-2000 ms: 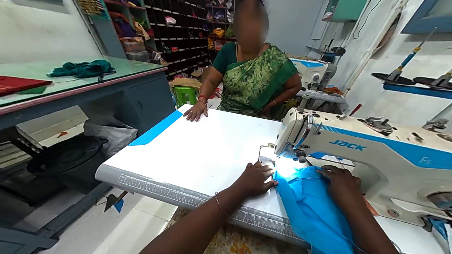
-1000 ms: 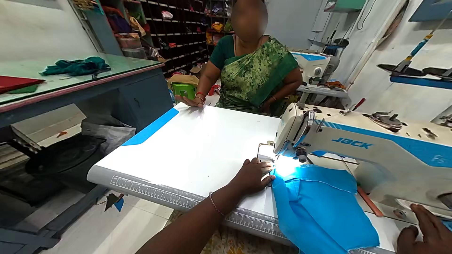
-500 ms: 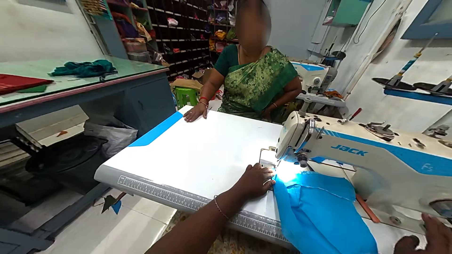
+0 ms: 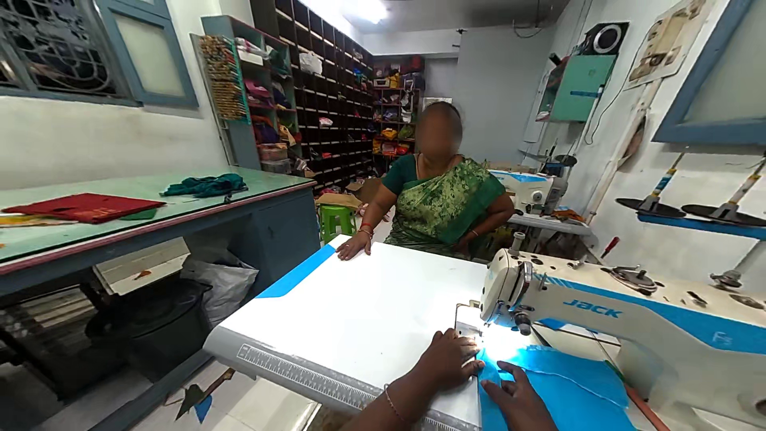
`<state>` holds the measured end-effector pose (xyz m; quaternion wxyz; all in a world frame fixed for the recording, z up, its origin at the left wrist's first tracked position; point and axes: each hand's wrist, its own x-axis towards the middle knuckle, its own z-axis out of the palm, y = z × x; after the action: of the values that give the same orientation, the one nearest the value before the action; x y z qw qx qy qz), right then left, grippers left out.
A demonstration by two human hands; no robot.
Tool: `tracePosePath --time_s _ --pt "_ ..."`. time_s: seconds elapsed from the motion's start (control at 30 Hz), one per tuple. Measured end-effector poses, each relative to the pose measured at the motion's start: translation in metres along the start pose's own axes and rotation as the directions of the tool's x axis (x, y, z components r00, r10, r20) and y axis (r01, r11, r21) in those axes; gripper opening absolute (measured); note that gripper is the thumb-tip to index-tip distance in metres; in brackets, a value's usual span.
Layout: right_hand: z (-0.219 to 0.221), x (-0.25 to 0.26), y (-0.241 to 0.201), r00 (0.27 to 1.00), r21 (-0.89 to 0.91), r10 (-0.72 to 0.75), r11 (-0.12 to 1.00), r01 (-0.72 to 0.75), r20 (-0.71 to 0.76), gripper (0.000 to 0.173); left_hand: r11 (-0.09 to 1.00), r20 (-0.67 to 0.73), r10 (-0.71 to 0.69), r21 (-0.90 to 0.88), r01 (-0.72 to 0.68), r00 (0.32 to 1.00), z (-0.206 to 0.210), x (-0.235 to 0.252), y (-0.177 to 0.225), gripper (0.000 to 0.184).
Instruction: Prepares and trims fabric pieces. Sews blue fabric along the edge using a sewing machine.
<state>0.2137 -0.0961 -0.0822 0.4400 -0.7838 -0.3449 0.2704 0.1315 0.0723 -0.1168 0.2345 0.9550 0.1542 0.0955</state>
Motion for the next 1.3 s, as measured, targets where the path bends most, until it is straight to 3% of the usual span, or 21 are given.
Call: tracePosePath --time_s 0.17,0.4,0.53,0.6,0.7,0.77,0.83,0.93,1.17,1.3 --pt "0.000 0.007 0.007 0.992 0.050 0.085 0.995 -0.090 0.090 0.074 0.999 -0.029 0.010 -0.046 -0.011 1.000 0.001 0.000 -0.002 0.046" --pt "-0.018 0.006 0.009 0.979 -0.075 0.149 0.987 -0.139 0.143 0.065 0.999 -0.006 -0.009 0.035 0.009 1.000 0.002 -0.010 0.010 0.053" --pt "-0.018 -0.003 0.000 0.990 -0.127 0.102 0.988 -0.089 0.102 0.075 0.985 -0.099 -0.069 -0.163 0.053 0.993 0.013 -0.020 0.025 0.048" --pt "-0.014 -0.005 -0.003 0.991 -0.210 0.082 0.976 -0.058 0.110 0.079 0.939 -0.158 -0.164 -0.327 0.105 0.974 0.019 -0.027 0.039 0.042" --pt "-0.014 -0.004 -0.005 0.988 -0.160 0.083 0.985 -0.062 0.130 0.072 0.742 -0.149 -0.400 -0.633 0.224 0.905 0.022 -0.031 0.056 0.037" --pt "-0.018 -0.002 -0.002 0.984 0.013 0.113 0.993 -0.116 0.140 0.067 0.512 -0.009 -0.511 -0.806 0.297 0.859 0.020 -0.030 0.062 0.036" --pt "-0.024 -0.001 0.004 0.972 0.149 0.148 0.973 -0.176 0.184 0.061 0.296 0.129 -0.549 -0.894 0.336 0.826 0.021 -0.026 0.064 0.039" --pt "-0.029 0.000 0.008 0.961 0.247 0.174 0.943 -0.225 0.213 0.055 0.140 0.213 -0.544 -0.931 0.338 0.812 0.019 -0.026 0.070 0.039" --pt "-0.031 -0.006 0.010 0.960 0.164 0.220 0.955 -0.248 0.174 0.048 0.169 0.258 -0.504 -0.906 0.387 0.824 0.014 -0.036 0.082 0.028" --pt "-0.026 -0.006 0.017 0.964 0.144 0.192 0.965 -0.220 0.184 0.050 0.238 0.262 -0.502 -0.874 0.423 0.824 0.015 -0.037 0.081 0.034"
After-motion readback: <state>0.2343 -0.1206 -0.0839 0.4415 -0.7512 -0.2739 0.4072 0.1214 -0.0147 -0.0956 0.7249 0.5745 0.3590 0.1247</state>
